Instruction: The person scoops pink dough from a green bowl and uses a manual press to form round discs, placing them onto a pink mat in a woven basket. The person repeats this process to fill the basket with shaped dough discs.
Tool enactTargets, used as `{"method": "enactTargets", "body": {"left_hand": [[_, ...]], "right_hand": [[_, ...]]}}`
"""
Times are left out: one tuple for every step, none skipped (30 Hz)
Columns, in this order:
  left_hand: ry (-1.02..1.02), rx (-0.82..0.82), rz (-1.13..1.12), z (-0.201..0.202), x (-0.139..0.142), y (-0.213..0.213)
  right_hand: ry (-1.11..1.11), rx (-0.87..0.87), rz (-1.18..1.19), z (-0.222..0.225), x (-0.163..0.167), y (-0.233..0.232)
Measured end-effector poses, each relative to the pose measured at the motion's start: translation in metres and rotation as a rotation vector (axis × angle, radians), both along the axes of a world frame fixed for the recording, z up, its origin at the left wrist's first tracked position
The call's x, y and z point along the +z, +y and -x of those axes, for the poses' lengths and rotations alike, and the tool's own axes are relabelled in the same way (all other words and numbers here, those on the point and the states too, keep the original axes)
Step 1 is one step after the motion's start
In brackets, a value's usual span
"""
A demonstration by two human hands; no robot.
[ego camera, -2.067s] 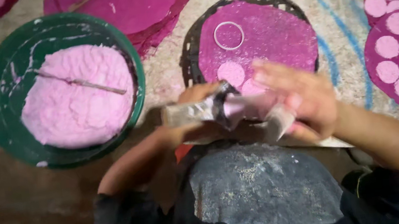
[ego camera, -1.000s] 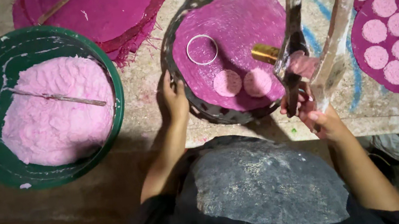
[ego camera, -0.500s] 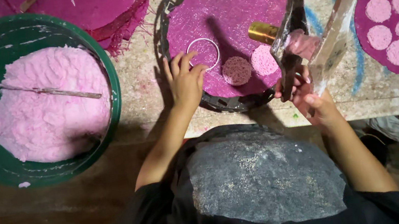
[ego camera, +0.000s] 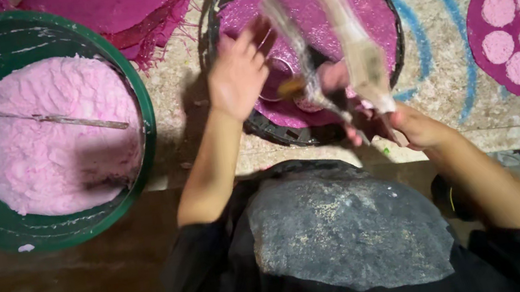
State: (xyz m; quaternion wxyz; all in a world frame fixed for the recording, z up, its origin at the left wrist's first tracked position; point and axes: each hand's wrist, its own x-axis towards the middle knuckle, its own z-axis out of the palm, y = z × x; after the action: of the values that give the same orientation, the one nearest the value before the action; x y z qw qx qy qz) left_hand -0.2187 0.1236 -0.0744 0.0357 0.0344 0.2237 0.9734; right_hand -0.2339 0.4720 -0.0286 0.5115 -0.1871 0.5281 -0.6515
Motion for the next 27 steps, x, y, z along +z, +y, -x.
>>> {"method": "enactTargets", "body": {"left_hand": [[0.145, -0.035, -0.084, 0.006, 0.008, -0.005], [0.295, -0.068, -0.166, 0.014, 0.016, -0.009], [0.355, -0.094, -0.189, 0.020, 0.023, -0.010], [0.414, -0.122, -0.215, 0.023, 0.029, -0.009], [0.468, -0.150, -0.242, 0.025, 0.032, -0.006], [0.499, -0.106, -0.257, 0.029, 0.034, -0.003], [0.526, -0.061, -0.274, 0.033, 0.034, 0.002], [0.520, -0.016, -0.297, 0.036, 0.032, 0.005], [0.515, 0.029, -0.320, 0.040, 0.028, 0.008], [0.486, 0.069, -0.347, 0.046, 0.023, 0.008], [0.459, 0.111, -0.372, 0.051, 0.017, 0.008], [0.457, 0.130, -0.403, 0.056, 0.011, 0.006], [0.455, 0.149, -0.434, 0.060, 0.005, 0.003], [0.451, 0.168, -0.465, 0.064, -0.001, -0.001], [0.480, 0.176, -0.481, 0.066, -0.006, -0.006], [0.510, 0.183, -0.497, 0.070, -0.010, -0.012], [0.539, 0.193, -0.511, 0.072, -0.013, -0.018], [0.550, 0.192, -0.515, 0.072, -0.016, -0.024], [0.563, 0.191, -0.516, 0.073, -0.019, -0.031], [0.575, 0.190, -0.517, 0.073, -0.021, -0.036], [0.587, 0.197, -0.516, 0.073, -0.024, -0.040], [0.600, 0.203, -0.515, 0.073, -0.027, -0.042], [0.612, 0.210, -0.513, 0.072, -0.030, -0.043], [0.616, 0.201, -0.543, 0.072, -0.033, -0.042], [0.622, 0.191, -0.571, 0.073, -0.036, -0.038], [0.628, 0.183, -0.600, 0.074, -0.039, -0.034], [0.606, 0.189, -0.600, 0.074, -0.042, -0.029]], "right_hand": [[-0.063, 0.080, -0.050, 0.004, 0.000, -0.004], [-0.122, 0.159, -0.101, 0.008, 0.003, -0.009], [-0.179, 0.236, -0.152, 0.011, 0.005, -0.014], [-0.148, 0.269, -0.221, 0.019, 0.011, -0.018], [-0.122, 0.302, -0.293, 0.028, 0.019, -0.020], [-0.096, 0.334, -0.361, 0.038, 0.028, -0.023], [-0.007, 0.386, -0.401, 0.051, 0.037, -0.026], [0.077, 0.439, -0.442, 0.062, 0.045, -0.029], [0.162, 0.492, -0.481, 0.073, 0.052, -0.033], [0.206, 0.494, -0.570, 0.081, 0.058, -0.038], [0.252, 0.497, -0.658, 0.088, 0.062, -0.044], [0.304, 0.500, -0.745, 0.094, 0.066, -0.049], [0.352, 0.519, -0.744, 0.098, 0.069, -0.055], [0.397, 0.538, -0.743, 0.099, 0.069, -0.063], [0.442, 0.554, -0.742, 0.098, 0.069, -0.070], [0.465, 0.541, -0.779, 0.097, 0.069, -0.078], [0.487, 0.530, -0.815, 0.095, 0.068, -0.085], [0.507, 0.520, -0.852, 0.093, 0.068, -0.092], [0.531, 0.511, -0.923, 0.091, 0.067, -0.098], [0.555, 0.500, -0.993, 0.089, 0.065, -0.105], [0.579, 0.488, -1.065, 0.086, 0.064, -0.110], [0.564, 0.488, -1.046, 0.085, 0.064, -0.114], [0.549, 0.489, -1.027, 0.083, 0.064, -0.117], [0.533, 0.489, -1.009, 0.081, 0.064, -0.118], [0.530, 0.492, -0.998, 0.080, 0.066, -0.119], [0.527, 0.495, -0.987, 0.079, 0.068, -0.118], [0.524, 0.500, -0.977, 0.079, 0.071, -0.117]]}}
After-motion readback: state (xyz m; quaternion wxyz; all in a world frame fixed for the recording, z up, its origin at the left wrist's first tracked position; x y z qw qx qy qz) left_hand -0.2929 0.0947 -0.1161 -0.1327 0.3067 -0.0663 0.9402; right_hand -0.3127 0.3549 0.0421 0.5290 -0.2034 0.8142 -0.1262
